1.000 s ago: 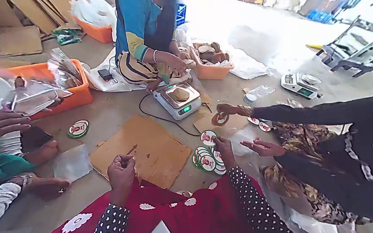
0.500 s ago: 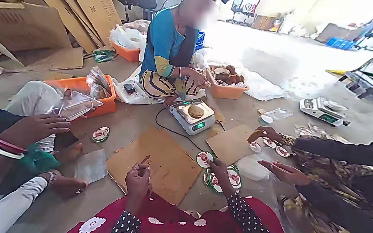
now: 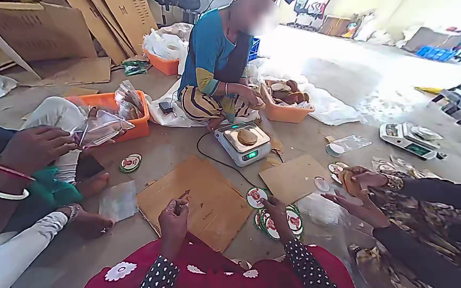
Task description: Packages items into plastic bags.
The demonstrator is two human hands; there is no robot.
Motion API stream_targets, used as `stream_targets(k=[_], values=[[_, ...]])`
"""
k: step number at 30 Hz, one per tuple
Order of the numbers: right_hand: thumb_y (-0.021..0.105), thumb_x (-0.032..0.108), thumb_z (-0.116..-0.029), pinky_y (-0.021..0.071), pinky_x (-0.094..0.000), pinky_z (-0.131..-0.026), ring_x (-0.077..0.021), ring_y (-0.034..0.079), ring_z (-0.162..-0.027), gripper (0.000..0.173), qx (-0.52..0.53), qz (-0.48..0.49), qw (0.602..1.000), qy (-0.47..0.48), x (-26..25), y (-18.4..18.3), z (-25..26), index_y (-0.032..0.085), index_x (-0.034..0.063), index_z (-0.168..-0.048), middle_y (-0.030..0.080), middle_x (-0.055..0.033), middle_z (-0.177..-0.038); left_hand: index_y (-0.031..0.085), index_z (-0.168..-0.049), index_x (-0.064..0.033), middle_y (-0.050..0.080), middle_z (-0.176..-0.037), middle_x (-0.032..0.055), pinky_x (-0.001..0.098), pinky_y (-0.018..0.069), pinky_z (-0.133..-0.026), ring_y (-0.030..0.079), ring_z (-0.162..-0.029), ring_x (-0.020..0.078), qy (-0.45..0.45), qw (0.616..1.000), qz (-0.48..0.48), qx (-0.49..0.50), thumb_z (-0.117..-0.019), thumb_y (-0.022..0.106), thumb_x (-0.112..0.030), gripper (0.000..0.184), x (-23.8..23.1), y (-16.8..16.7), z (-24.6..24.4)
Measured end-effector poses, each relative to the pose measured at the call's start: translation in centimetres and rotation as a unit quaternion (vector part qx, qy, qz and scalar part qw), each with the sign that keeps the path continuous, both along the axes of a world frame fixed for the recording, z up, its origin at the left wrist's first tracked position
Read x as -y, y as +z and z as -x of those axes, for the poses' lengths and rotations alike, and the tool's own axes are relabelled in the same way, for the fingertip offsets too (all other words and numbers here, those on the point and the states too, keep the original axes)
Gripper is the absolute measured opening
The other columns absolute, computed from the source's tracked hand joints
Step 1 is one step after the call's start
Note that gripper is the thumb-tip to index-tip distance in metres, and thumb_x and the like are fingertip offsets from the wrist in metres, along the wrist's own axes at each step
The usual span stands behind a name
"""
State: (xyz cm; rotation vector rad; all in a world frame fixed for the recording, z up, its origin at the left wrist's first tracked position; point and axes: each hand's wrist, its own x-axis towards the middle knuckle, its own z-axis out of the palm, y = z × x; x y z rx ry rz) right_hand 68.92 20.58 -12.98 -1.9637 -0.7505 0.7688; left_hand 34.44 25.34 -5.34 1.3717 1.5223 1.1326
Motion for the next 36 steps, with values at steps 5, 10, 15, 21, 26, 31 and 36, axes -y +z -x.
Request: stream_targets(k=[5, 10, 15, 21, 26, 31, 36], values=[[0.070, 0.019, -0.0979, 0.0572, -0.0432, -0.072, -0.0235, 0.067, -0.079, 0.025, -0.003, 0.008, 1.000, 0.009, 0.1, 0.2, 0.1, 0.068, -0.0033, -0.109, 0.069, -0.0160, -0.096, 0.072, -0.098, -0.0001, 0.064, -0.091, 0.0113, 0.0342, 0.0514, -0.069, 0.059, -0.073, 0.0164, 0.002, 0.999, -0.022, -0.044, -0.0907, 0.072, -0.006, 0.010, -0.1, -0.1, -0.1], [0.071, 0.020, -0.0974, 0.0576, -0.0456, -0.074, -0.0255, 0.068, -0.080, 0.025, 0.005, 0.007, 1.000, 0.011, 0.0, 0.0, -0.1, 0.068, -0.0028, -0.109, 0.069, -0.0168, -0.096, 0.070, -0.106, 0.0024, 0.069, -0.092, 0.0136, 0.0416, 0.0559, -0.075, 0.066, -0.078, 0.0215, -0.047, 0.990, -0.080, -0.111, -0.0975, 0.063, -0.007, 0.015, -0.1, -0.7, -0.1], [0.071, 0.019, -0.0968, 0.0579, -0.0458, -0.073, -0.0254, 0.068, -0.078, 0.025, 0.007, -0.003, 1.000, 0.015, -0.1, -0.4, -0.3, 0.069, -0.0027, -0.108, 0.070, -0.0163, -0.095, 0.068, -0.110, 0.0018, 0.066, -0.079, 0.0153, 0.0522, 0.0546, -0.066, 0.065, -0.068, 0.0304, -0.072, 0.968, -0.137, -0.197, -0.1010, 0.054, -0.007, 0.019, 0.2, -0.6, -0.4], [0.072, 0.019, -0.0960, 0.0581, -0.0457, -0.072, -0.0257, 0.068, -0.078, 0.025, 0.012, -0.002, 1.000, 0.021, -0.2, -0.6, -0.4, 0.069, -0.0021, -0.109, 0.070, -0.0167, -0.095, 0.071, -0.109, 0.0058, 0.072, -0.092, 0.0233, 0.0565, 0.0582, -0.078, 0.072, -0.084, 0.0399, -0.134, 0.944, -0.165, -0.251, -0.0990, 0.056, -0.003, 0.020, 0.8, -1.0, -1.1], [0.072, 0.020, -0.0958, 0.0580, -0.0463, -0.073, -0.0257, 0.069, -0.079, 0.026, 0.022, 0.000, 0.999, 0.028, -0.2, -0.6, -0.5, 0.069, -0.0018, -0.110, 0.070, -0.0162, -0.094, 0.070, -0.108, 0.0066, 0.071, -0.091, 0.0236, 0.0563, 0.0583, -0.076, 0.072, -0.082, 0.0404, -0.168, 0.936, -0.162, -0.262, -0.0990, 0.055, -0.004, 0.021, 1.0, -1.0, -1.5], [0.071, 0.021, -0.0964, 0.0566, -0.0464, -0.073, -0.0250, 0.067, -0.078, 0.024, 0.037, 0.007, 0.999, 0.037, -0.2, -0.5, -0.5, 0.069, -0.0017, -0.106, 0.069, -0.0156, -0.091, 0.071, -0.108, 0.0066, 0.071, -0.088, 0.0232, 0.0562, 0.0580, -0.074, 0.072, -0.079, 0.0398, -0.173, 0.934, -0.166, -0.265, -0.0981, 0.055, -0.003, 0.021, 1.1, -0.8, -1.6], [0.071, 0.022, -0.0966, 0.0554, -0.0478, -0.073, -0.0257, 0.066, -0.077, 0.025, 0.042, 0.007, 0.998, 0.050, -0.1, -0.6, -0.5, 0.070, -0.0014, -0.104, 0.068, -0.0152, -0.090, 0.071, -0.107, 0.0045, 0.072, -0.088, 0.0201, 0.0534, 0.0581, -0.078, 0.071, -0.080, 0.0362, -0.198, 0.935, -0.151, -0.252, -0.0981, 0.057, -0.004, 0.019, 1.1, -1.1, -1.5]])
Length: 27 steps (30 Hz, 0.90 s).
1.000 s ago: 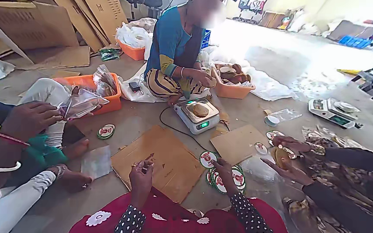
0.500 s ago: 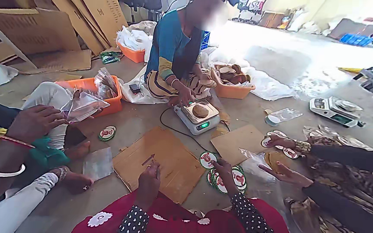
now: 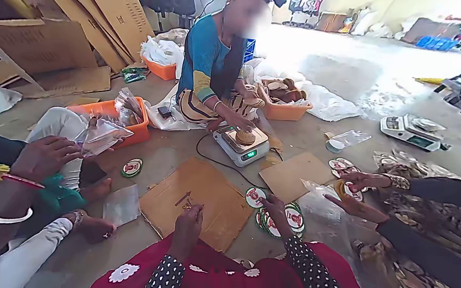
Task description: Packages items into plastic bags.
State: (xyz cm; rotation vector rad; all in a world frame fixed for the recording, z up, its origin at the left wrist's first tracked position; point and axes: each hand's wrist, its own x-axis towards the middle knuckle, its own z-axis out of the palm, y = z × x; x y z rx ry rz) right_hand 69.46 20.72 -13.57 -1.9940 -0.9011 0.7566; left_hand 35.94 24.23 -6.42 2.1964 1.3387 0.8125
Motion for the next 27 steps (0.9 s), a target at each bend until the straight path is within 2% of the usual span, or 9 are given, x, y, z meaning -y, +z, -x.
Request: stream_targets(k=[3, 8, 12, 22, 27], values=[[0.071, 0.020, -0.0965, 0.0560, -0.0468, -0.073, -0.0252, 0.066, -0.077, 0.023, 0.002, -0.001, 1.000, 0.002, 0.00, 0.02, 0.02, 0.070, -0.0016, -0.103, 0.068, -0.0149, -0.090, 0.072, -0.104, 0.0037, 0.070, -0.083, 0.0179, 0.0507, 0.0581, -0.074, 0.070, -0.074, 0.0330, -0.004, 1.000, -0.003, 0.007, -0.0967, 0.059, -0.004, 0.016, 0.02, -0.15, -0.11], [0.070, 0.023, -0.0976, 0.0553, -0.0499, -0.078, -0.0278, 0.067, -0.080, 0.025, 0.017, 0.029, 0.999, 0.010, 0.01, 0.64, 0.17, 0.070, -0.0018, -0.102, 0.068, -0.0169, -0.092, 0.073, -0.104, 0.0016, 0.071, -0.081, 0.0153, 0.0475, 0.0586, -0.072, 0.069, -0.071, 0.0287, 0.000, 1.000, 0.002, 0.015, -0.0979, 0.060, -0.006, 0.017, 0.02, -0.14, -0.13], [0.070, 0.023, -0.0969, 0.0553, -0.0488, -0.076, -0.0265, 0.067, -0.078, 0.025, 0.015, 0.023, 1.000, 0.007, 0.01, 0.62, 0.21, 0.070, -0.0015, -0.102, 0.069, -0.0158, -0.091, 0.073, -0.104, 0.0022, 0.070, -0.081, 0.0160, 0.0488, 0.0582, -0.073, 0.069, -0.072, 0.0292, -0.003, 1.000, 0.014, 0.014, -0.0981, 0.059, -0.006, 0.017, -0.08, -0.17, -0.10], [0.070, 0.022, -0.0967, 0.0559, -0.0482, -0.075, -0.0257, 0.067, -0.077, 0.023, 0.011, 0.018, 1.000, 0.012, -0.01, 0.42, 0.14, 0.070, -0.0006, -0.100, 0.068, -0.0146, -0.089, 0.073, -0.103, 0.0013, 0.069, -0.078, 0.0137, 0.0467, 0.0574, -0.070, 0.067, -0.068, 0.0266, 0.002, 1.000, 0.012, 0.025, -0.0972, 0.060, -0.006, 0.016, -0.04, -0.24, -0.10], [0.070, 0.024, -0.0973, 0.0553, -0.0505, -0.079, -0.0274, 0.068, -0.081, 0.025, 0.018, 0.031, 0.999, 0.016, -0.06, 0.66, 0.18, 0.070, -0.0003, -0.103, 0.069, -0.0159, -0.092, 0.073, -0.103, 0.0012, 0.069, -0.078, 0.0138, 0.0465, 0.0572, -0.069, 0.066, -0.068, 0.0261, 0.001, 1.000, 0.016, 0.025, -0.0976, 0.059, -0.006, 0.016, -0.06, -0.30, -0.03]])
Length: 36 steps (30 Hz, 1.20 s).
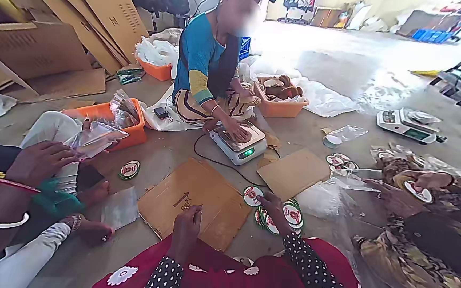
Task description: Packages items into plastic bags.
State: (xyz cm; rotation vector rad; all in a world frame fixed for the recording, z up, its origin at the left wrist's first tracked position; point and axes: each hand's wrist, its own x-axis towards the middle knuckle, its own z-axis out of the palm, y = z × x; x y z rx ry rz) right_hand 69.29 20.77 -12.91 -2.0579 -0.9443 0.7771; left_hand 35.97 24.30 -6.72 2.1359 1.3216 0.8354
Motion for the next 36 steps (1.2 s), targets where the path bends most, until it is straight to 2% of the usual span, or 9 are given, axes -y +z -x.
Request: stream_targets(k=[6, 9, 16, 28, 31, 36], values=[[0.070, 0.023, -0.0970, 0.0559, -0.0498, -0.078, -0.0277, 0.068, -0.080, 0.025, 0.002, -0.001, 1.000, 0.003, -0.03, -0.05, -0.04, 0.070, -0.0010, -0.102, 0.069, -0.0162, -0.092, 0.073, -0.105, 0.0012, 0.069, -0.079, 0.0141, 0.0463, 0.0572, -0.071, 0.066, -0.069, 0.0264, 0.000, 1.000, 0.007, 0.002, -0.0982, 0.059, -0.006, 0.017, 0.00, 0.08, 0.00], [0.069, 0.024, -0.0976, 0.0564, -0.0509, -0.081, -0.0296, 0.069, -0.083, 0.027, 0.004, 0.011, 1.000, 0.003, -0.01, 0.38, 0.10, 0.069, -0.0013, -0.106, 0.069, -0.0176, -0.095, 0.073, -0.104, 0.0000, 0.068, -0.077, 0.0123, 0.0455, 0.0564, -0.069, 0.065, -0.067, 0.0248, 0.000, 1.000, 0.010, 0.001, -0.0986, 0.060, -0.008, 0.016, -0.01, 0.01, 0.04], [0.069, 0.025, -0.0977, 0.0565, -0.0499, -0.077, -0.0279, 0.068, -0.080, 0.027, 0.005, 0.011, 1.000, 0.002, -0.03, 0.26, 0.08, 0.069, -0.0009, -0.104, 0.068, -0.0164, -0.092, 0.073, -0.104, -0.0001, 0.067, -0.076, 0.0120, 0.0442, 0.0563, -0.067, 0.064, -0.065, 0.0238, -0.001, 1.000, 0.003, 0.002, -0.0984, 0.060, -0.008, 0.016, -0.01, -0.14, 0.07], [0.069, 0.024, -0.0978, 0.0564, -0.0488, -0.077, -0.0267, 0.068, -0.079, 0.026, 0.003, 0.014, 1.000, -0.004, 0.04, 0.72, 0.36, 0.070, -0.0011, -0.104, 0.069, -0.0157, -0.092, 0.072, -0.105, 0.0014, 0.070, -0.082, 0.0153, 0.0493, 0.0575, -0.074, 0.068, -0.073, 0.0289, -0.008, 1.000, 0.006, -0.006, -0.0983, 0.060, -0.007, 0.016, -0.06, -0.13, 0.08], [0.069, 0.024, -0.0977, 0.0568, -0.0489, -0.078, -0.0272, 0.069, -0.080, 0.026, -0.002, 0.014, 1.000, -0.004, 0.04, 0.56, 0.28, 0.070, -0.0011, -0.107, 0.070, -0.0164, -0.094, 0.073, -0.104, 0.0015, 0.071, -0.082, 0.0152, 0.0485, 0.0579, -0.074, 0.069, -0.073, 0.0284, -0.010, 1.000, -0.002, -0.006, -0.0976, 0.061, -0.007, 0.016, -0.02, -0.07, 0.05], [0.069, 0.024, -0.0978, 0.0556, -0.0490, -0.077, -0.0269, 0.067, -0.080, 0.027, -0.001, 0.010, 1.000, -0.004, 0.07, 0.48, 0.26, 0.069, -0.0012, -0.105, 0.069, -0.0162, -0.093, 0.073, -0.104, 0.0015, 0.071, -0.083, 0.0156, 0.0486, 0.0577, -0.074, 0.068, -0.073, 0.0287, -0.011, 1.000, 0.003, -0.007, -0.0975, 0.060, -0.006, 0.016, 0.00, -0.18, 0.02]])
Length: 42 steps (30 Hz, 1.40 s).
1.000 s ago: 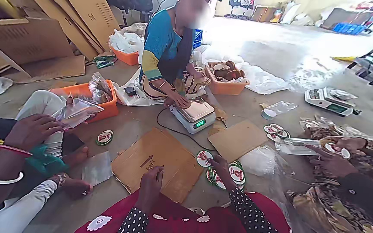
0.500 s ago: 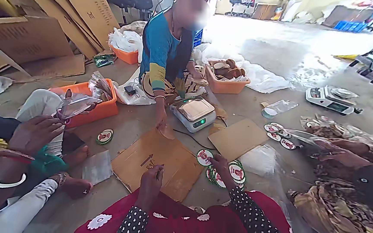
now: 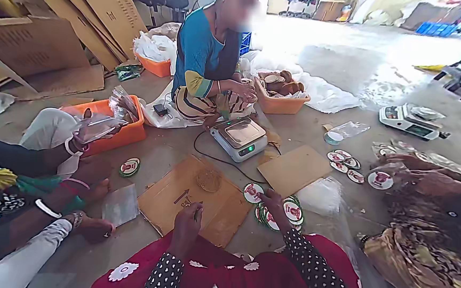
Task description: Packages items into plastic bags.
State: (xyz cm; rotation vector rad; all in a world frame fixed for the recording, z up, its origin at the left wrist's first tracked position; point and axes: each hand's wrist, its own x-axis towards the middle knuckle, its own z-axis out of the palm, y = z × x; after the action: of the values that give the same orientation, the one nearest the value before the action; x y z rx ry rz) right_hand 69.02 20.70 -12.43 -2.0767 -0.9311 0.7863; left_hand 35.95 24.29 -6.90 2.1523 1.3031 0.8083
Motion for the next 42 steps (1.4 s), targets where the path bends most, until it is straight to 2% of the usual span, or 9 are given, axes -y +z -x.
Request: stream_targets(k=[11, 15, 19, 25, 29, 32, 37, 40, 42], values=[[0.070, 0.023, -0.0962, 0.0566, -0.0512, -0.080, -0.0286, 0.069, -0.085, 0.025, -0.002, -0.010, 1.000, 0.002, -0.2, -0.9, -0.3, 0.070, 0.0007, -0.108, 0.071, -0.0165, -0.097, 0.073, -0.104, 0.0016, 0.070, -0.081, 0.0150, 0.0481, 0.0575, -0.072, 0.068, -0.071, 0.0282, 0.000, 1.000, 0.005, -0.003, -0.0969, 0.061, -0.006, 0.016, 0.0, 0.1, 0.0], [0.063, 0.019, -0.1010, 0.0511, -0.0502, -0.092, -0.0292, 0.067, -0.099, 0.027, 0.028, -0.003, 0.993, 0.112, -1.7, 2.0, 1.5, 0.068, -0.0012, -0.117, 0.070, -0.0187, -0.106, 0.073, -0.108, 0.0027, 0.071, -0.086, 0.0188, 0.0526, 0.0570, -0.079, 0.070, -0.079, 0.0341, -0.004, 0.999, 0.036, -0.024, -0.0985, 0.059, -0.007, 0.019, 0.1, 1.1, -0.2], [0.053, 0.015, -0.1044, 0.0510, -0.0469, -0.096, -0.0253, 0.067, -0.105, 0.026, 0.086, 0.006, 0.953, 0.292, -7.7, 3.0, 5.0, 0.068, 0.0029, -0.121, 0.070, -0.0144, -0.113, 0.073, -0.111, 0.0016, 0.072, -0.088, 0.0188, 0.0519, 0.0569, -0.080, 0.070, -0.081, 0.0343, -0.013, 0.997, 0.063, -0.036, -0.0996, 0.057, -0.009, 0.022, 0.1, 1.3, -0.2], [0.059, 0.008, -0.0999, 0.0485, -0.0522, -0.103, -0.0349, 0.065, -0.115, 0.023, 0.161, -0.005, 0.912, 0.376, -18.7, 1.3, 12.0, 0.069, -0.0021, -0.118, 0.069, -0.0214, -0.118, 0.073, -0.109, 0.0008, 0.071, -0.086, 0.0172, 0.0493, 0.0580, -0.077, 0.070, -0.078, 0.0321, -0.003, 0.997, 0.080, -0.007, -0.0992, 0.058, -0.010, 0.021, -0.4, 0.8, -0.1], [0.084, 0.001, -0.0736, 0.0280, -0.0791, -0.107, -0.0552, 0.025, -0.148, 0.086, 0.309, 0.081, 0.817, 0.480, -22.8, -0.3, 14.1, 0.052, 0.0227, -0.150, 0.040, -0.0234, -0.159, 0.074, -0.107, -0.0002, 0.073, -0.089, 0.0157, 0.0476, 0.0590, -0.078, 0.072, -0.080, 0.0295, -0.006, 0.997, 0.077, 0.032, -0.0988, 0.058, -0.009, 0.020, -0.9, 0.3, -0.2], [0.083, 0.000, -0.0735, 0.0233, -0.0836, -0.107, -0.0606, 0.019, -0.148, 0.085, 0.378, 0.096, 0.750, 0.534, -23.6, -0.3, 14.9, 0.053, 0.0207, -0.150, 0.034, -0.0292, -0.160, 0.074, -0.107, -0.0002, 0.073, -0.091, 0.0161, 0.0464, 0.0592, -0.079, 0.072, -0.082, 0.0296, -0.003, 0.996, 0.073, 0.041, -0.0981, 0.059, -0.009, 0.020, -1.0, 0.2, -0.5], [0.081, 0.011, -0.0818, 0.0305, -0.0712, -0.112, -0.0511, 0.034, -0.145, 0.072, 0.466, 0.173, 0.661, 0.562, -22.3, 4.0, 16.0, 0.050, 0.0015, -0.146, 0.044, -0.0279, -0.152, 0.074, -0.105, 0.0006, 0.072, -0.087, 0.0162, 0.0458, 0.0592, -0.077, 0.072, -0.080, 0.0299, -0.001, 0.997, 0.061, 0.044, -0.0974, 0.059, -0.008, 0.019, -1.1, 0.4, -0.4], [0.081, 0.015, -0.0834, 0.0458, -0.0651, -0.099, -0.0488, 0.059, -0.122, 0.075, 0.406, 0.198, 0.704, 0.548, -20.0, 6.5, 15.3, 0.042, -0.0066, -0.144, 0.058, -0.0315, -0.132, 0.073, -0.107, 0.0003, 0.072, -0.089, 0.0163, 0.0468, 0.0590, -0.077, 0.072, -0.080, 0.0299, 0.012, 0.996, 0.081, 0.042, -0.0993, 0.056, -0.009, 0.021, -1.1, 0.8, -0.2], [0.077, 0.011, -0.0875, 0.0468, -0.0664, -0.095, -0.0519, 0.060, -0.117, 0.064, 0.332, 0.176, 0.769, 0.516, -17.7, 6.7, 14.0, 0.046, -0.0051, -0.141, 0.060, -0.0338, -0.125, 0.073, -0.109, 0.0011, 0.073, -0.091, 0.0173, 0.0485, 0.0585, -0.079, 0.072, -0.083, 0.0312, 0.032, 0.994, 0.097, 0.041, -0.0998, 0.057, -0.010, 0.022, -1.0, 1.1, -0.2]])
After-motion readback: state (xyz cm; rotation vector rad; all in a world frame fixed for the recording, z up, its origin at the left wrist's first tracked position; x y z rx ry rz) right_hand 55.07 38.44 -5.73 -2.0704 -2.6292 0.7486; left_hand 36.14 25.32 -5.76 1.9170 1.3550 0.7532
